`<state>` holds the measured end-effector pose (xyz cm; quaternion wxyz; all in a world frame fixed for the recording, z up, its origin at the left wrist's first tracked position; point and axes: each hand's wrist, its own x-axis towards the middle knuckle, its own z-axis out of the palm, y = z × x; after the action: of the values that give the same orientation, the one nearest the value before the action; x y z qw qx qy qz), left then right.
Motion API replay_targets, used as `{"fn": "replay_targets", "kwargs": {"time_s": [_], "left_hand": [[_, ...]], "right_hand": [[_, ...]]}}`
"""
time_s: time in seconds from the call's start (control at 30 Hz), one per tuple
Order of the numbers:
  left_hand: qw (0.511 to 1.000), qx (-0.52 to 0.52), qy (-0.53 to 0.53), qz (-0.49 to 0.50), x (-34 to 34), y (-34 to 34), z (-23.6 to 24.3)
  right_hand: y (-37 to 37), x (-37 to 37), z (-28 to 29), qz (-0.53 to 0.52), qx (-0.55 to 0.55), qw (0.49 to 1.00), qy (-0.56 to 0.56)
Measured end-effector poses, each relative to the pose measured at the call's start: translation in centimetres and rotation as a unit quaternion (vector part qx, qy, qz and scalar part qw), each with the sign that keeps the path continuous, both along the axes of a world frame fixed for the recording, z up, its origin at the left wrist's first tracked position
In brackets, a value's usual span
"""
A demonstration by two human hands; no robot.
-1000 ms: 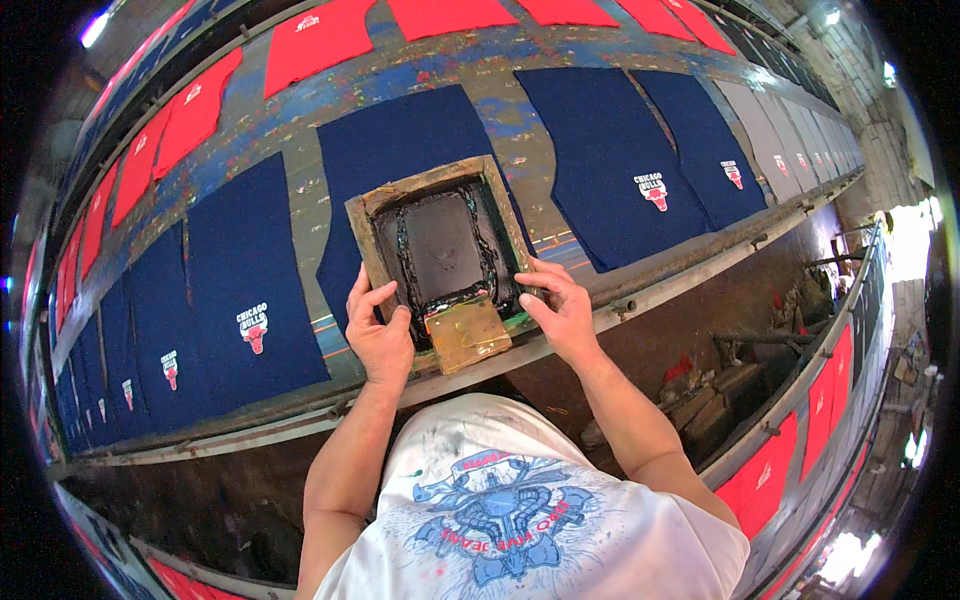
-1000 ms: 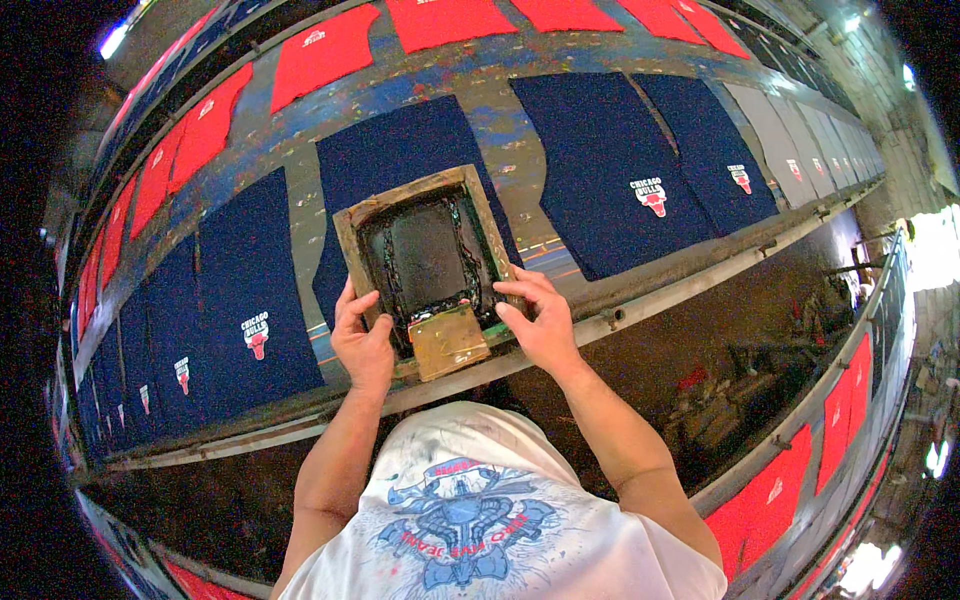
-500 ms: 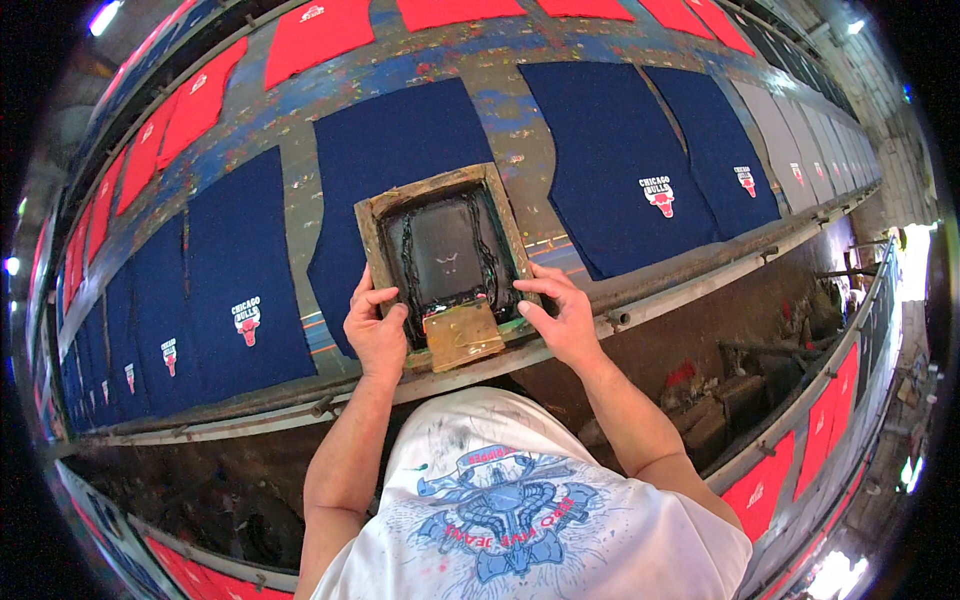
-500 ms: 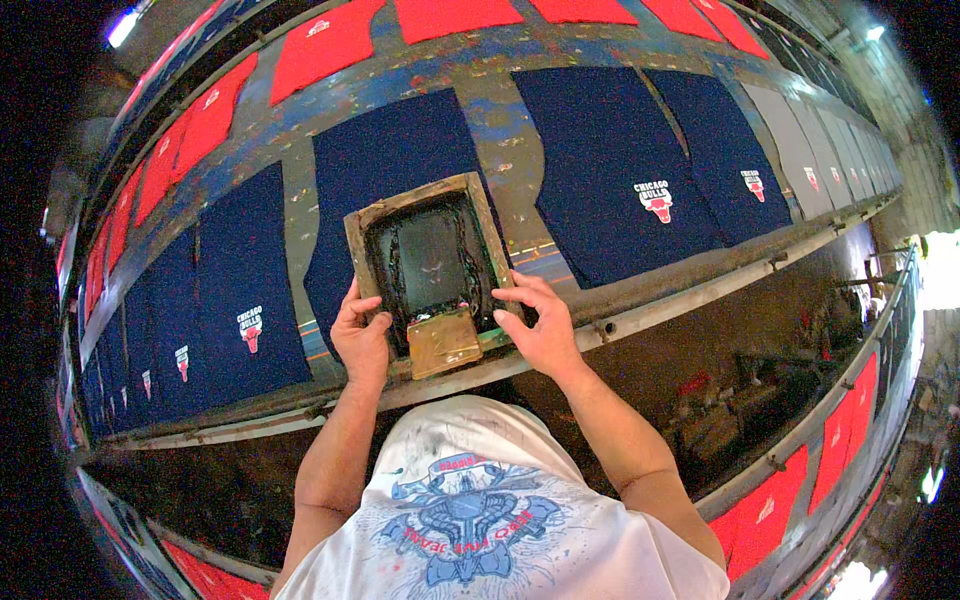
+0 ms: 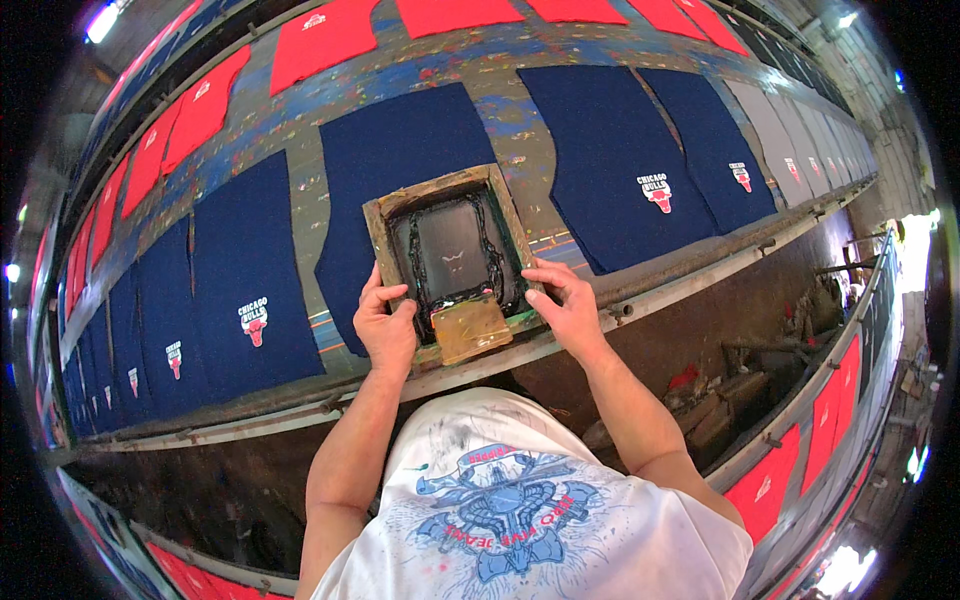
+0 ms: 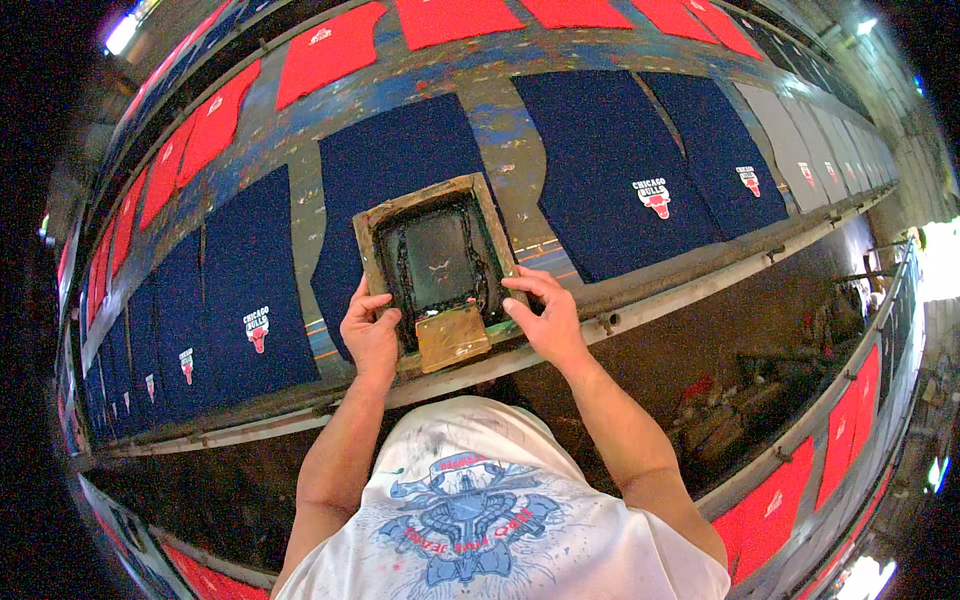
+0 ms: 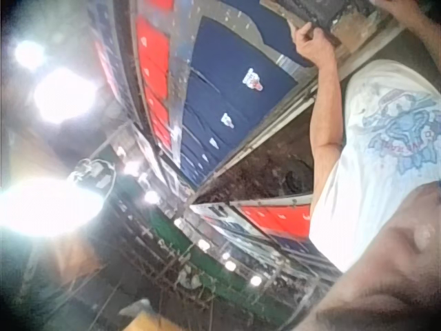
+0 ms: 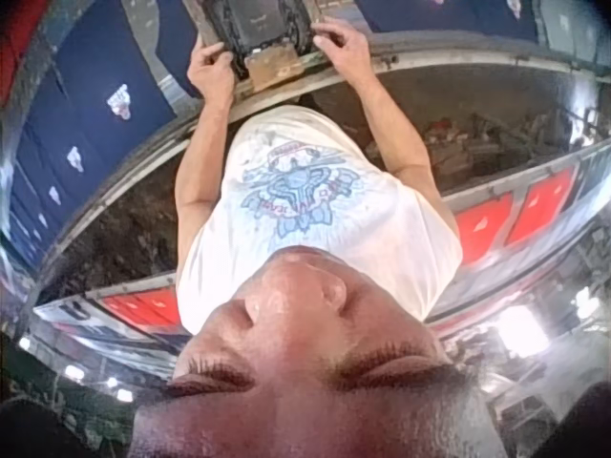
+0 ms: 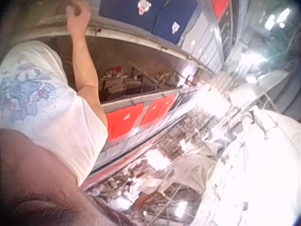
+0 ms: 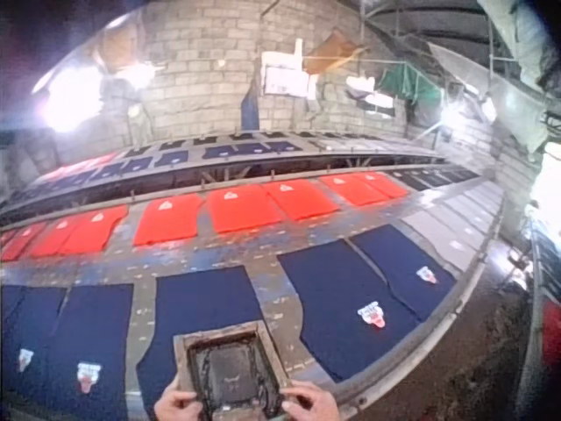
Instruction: The person uses a squeegee to spread black ink across a screen printing frame placed over red and blue t-shirts laid out on a table. The person repeatedly moves the squeegee back and forth to coat the screen evenly, then lifts the frame and moves it to the next shirt.
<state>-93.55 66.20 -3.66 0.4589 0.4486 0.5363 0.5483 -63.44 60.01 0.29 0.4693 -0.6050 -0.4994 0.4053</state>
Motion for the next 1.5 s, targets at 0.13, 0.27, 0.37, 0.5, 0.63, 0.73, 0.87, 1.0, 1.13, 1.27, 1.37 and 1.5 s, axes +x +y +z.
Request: {"fn": "replay_targets", "kwargs": {"time_s": [0.13,0.27,0.37,0.5,0.63,0.73,0.87,1.0,1.13,1.27,1.37,1.5], "left_hand": [[1.000,0.026,0.017,0.000,0.1,0.2,-0.6],[0.998,0.035,0.054,0.011,0.2,0.5,-1.2],[0.996,0.036,0.080,0.011,0.0,0.6,-1.5],[0.995,0.025,0.091,0.016,0.1,0.7,-1.8],[0.995,0.035,0.096,0.015,0.2,0.8,-1.6],[0.994,0.033,0.105,0.009,0.1,0.9,-1.2],[0.997,0.024,0.072,0.015,0.4,0.6,-0.8],[0.999,0.012,0.025,0.021,0.4,0.7,-0.7],[0.968,0.101,0.231,0.013,-0.9,0.9,0.3],[0.874,0.160,0.459,-0.023,-1.6,0.9,2.8],[0.830,0.153,0.537,-0.018,-0.7,0.8,4.3],[0.796,0.124,0.593,0.005,0.9,0.7,5.0]], "right_hand": [[0.4,-0.6,1.0,-0.029,-0.012,0.999,0.015],[-1.7,-2.5,4.0,-0.052,0.115,0.969,-0.213],[-3.3,-4.3,6.2,0.017,0.124,0.965,-0.232],[-4.7,-6.7,7.7,0.123,0.155,0.934,-0.298],[-4.0,-8.1,7.6,0.170,0.190,0.874,-0.414],[-2.2,-7.7,7.1,0.196,0.215,0.847,-0.444],[0.4,-7.1,6.8,0.236,0.230,0.857,-0.396],[4.1,-5.6,7.5,0.336,0.182,0.848,-0.368],[8.9,-3.7,7.8,0.369,0.139,0.857,-0.332],[13.7,-3.7,6.4,0.327,0.199,0.854,-0.353],[15.2,-3.8,5.1,0.294,0.239,0.852,-0.360],[12.1,-3.6,3.7,0.326,0.322,0.798,-0.392]]}}
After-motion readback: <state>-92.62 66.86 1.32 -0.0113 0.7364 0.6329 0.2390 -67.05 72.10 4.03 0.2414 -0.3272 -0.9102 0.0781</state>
